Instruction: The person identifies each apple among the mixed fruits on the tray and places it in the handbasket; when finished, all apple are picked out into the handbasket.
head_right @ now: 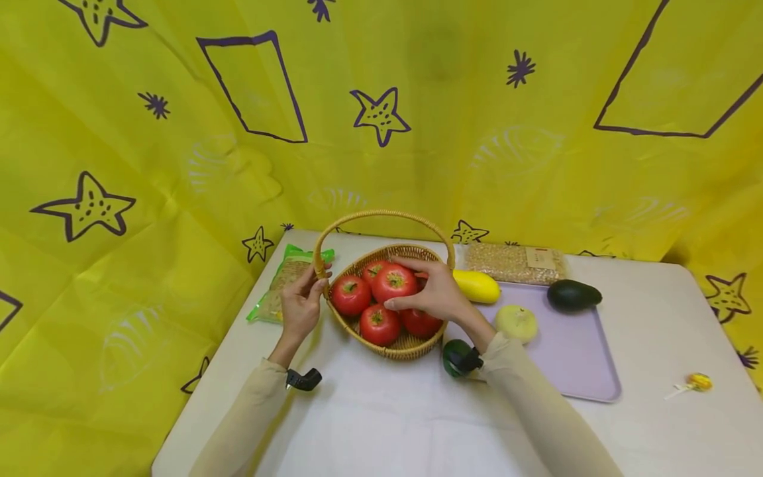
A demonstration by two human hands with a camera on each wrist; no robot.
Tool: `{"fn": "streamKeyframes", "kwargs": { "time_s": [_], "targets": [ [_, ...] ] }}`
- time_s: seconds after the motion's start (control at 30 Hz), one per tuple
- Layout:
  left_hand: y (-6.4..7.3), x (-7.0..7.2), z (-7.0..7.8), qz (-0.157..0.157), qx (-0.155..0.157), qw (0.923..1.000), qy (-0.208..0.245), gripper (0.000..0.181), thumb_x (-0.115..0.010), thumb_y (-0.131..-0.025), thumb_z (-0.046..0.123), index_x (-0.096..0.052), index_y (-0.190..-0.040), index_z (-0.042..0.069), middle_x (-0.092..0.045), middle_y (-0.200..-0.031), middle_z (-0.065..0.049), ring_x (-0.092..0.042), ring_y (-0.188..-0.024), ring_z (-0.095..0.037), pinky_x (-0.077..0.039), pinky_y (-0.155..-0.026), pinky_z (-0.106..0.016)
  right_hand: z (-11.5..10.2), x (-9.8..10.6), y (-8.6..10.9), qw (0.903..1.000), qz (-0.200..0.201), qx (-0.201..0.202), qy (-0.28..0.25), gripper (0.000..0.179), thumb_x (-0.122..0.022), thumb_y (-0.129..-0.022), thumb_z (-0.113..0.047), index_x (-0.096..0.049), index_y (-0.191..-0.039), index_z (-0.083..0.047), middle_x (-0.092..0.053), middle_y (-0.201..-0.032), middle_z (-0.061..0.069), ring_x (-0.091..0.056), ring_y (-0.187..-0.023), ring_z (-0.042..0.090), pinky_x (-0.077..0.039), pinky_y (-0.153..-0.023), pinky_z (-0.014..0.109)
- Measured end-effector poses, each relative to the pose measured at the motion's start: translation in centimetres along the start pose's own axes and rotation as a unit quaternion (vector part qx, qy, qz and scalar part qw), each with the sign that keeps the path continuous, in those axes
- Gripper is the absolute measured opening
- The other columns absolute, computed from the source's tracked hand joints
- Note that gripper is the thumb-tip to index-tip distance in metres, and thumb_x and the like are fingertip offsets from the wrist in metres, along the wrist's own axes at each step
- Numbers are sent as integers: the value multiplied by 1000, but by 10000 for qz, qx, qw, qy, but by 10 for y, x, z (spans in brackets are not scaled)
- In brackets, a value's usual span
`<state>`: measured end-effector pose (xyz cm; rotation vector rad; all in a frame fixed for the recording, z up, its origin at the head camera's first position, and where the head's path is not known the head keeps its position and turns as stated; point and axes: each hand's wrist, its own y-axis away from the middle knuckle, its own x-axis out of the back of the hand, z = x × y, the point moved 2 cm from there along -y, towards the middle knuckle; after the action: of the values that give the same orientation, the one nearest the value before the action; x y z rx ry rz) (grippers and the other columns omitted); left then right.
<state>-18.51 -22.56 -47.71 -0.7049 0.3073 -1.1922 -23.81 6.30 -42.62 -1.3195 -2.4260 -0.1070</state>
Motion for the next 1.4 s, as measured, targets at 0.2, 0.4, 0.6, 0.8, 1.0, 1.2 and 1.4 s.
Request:
{"fn": "streamKeyframes", "kwargs": {
  "time_s": [0.2,0.4,0.6,0.8,1.0,1.2,1.4],
  "targets": [
    [-1,-2,-1,35,82,9999,51,42,-68,-96,-13,-65,-138,-10,-75,-119,-30,-73,-103,-53,-60,-87,-14,10,-2,-9,9992,-4,-380,132,82,-99,-76,-28,-64,-149,-13,-67,-143,13,-70,-119,31,-61,-100,44],
    [-2,-2,0,71,108,9999,104,44,-68,-94,-16,-65,-137,-11,-75,-118,-31,-73,-102,-53,-60,-86,-14,16,-3,-16,9979,-105,-626,88,81,-99,-75,-30,-65,-148,-17,-67,-142,14,-70,-119,32,-59,-101,47],
    [-1,-3,-1,12,148,9998,154,42,-66,-97,-14,-65,-139,-10,-75,-118,-29,-73,-102,-52,-61,-87,-16,21,-3,-20,9976,-199,-653,93,82,-99,-75,-29,-65,-148,-16,-68,-141,14,-71,-118,30,-59,-103,47],
    [-1,-3,2,59,92,9998,141,43,-67,-95,-16,-64,-137,-13,-74,-117,-32,-74,-101,-52,-60,-86,-13,22,-2,-25,9975,-191,-468,498,84,-100,-73,-32,-65,-147,-14,-70,-137,13,-70,-117,27,-59,-102,46],
    [-1,-3,3,76,97,9996,252,44,-66,-94,-18,-62,-138,-14,-73,-118,-35,-72,-102,-56,-59,-87,-13,23,-2,-26,9977,-315,-348,492,86,-100,-73,-27,-63,-148,-10,-68,-139,15,-71,-116,30,-60,-102,50],
    [3,-2,2,64,350,9990,276,43,-66,-97,-14,-63,-140,-11,-74,-120,-31,-73,-106,-51,-61,-89,-16,24,-2,-22,9970,-472,-37,607,91,-101,-72,-25,-58,-152,-12,-65,-143,15,-68,-124,33,-58,-105,53],
    [0,2,5,-140,701,9973,162,43,-68,-98,-9,-62,-140,-11,-74,-122,-31,-73,-110,-44,-60,-91,-18,16,3,-13,9946,-518,397,806,104,-102,-71,-26,-49,-159,-10,-59,-152,16,-63,-132,39,-53,-110,59]
  ]
}}
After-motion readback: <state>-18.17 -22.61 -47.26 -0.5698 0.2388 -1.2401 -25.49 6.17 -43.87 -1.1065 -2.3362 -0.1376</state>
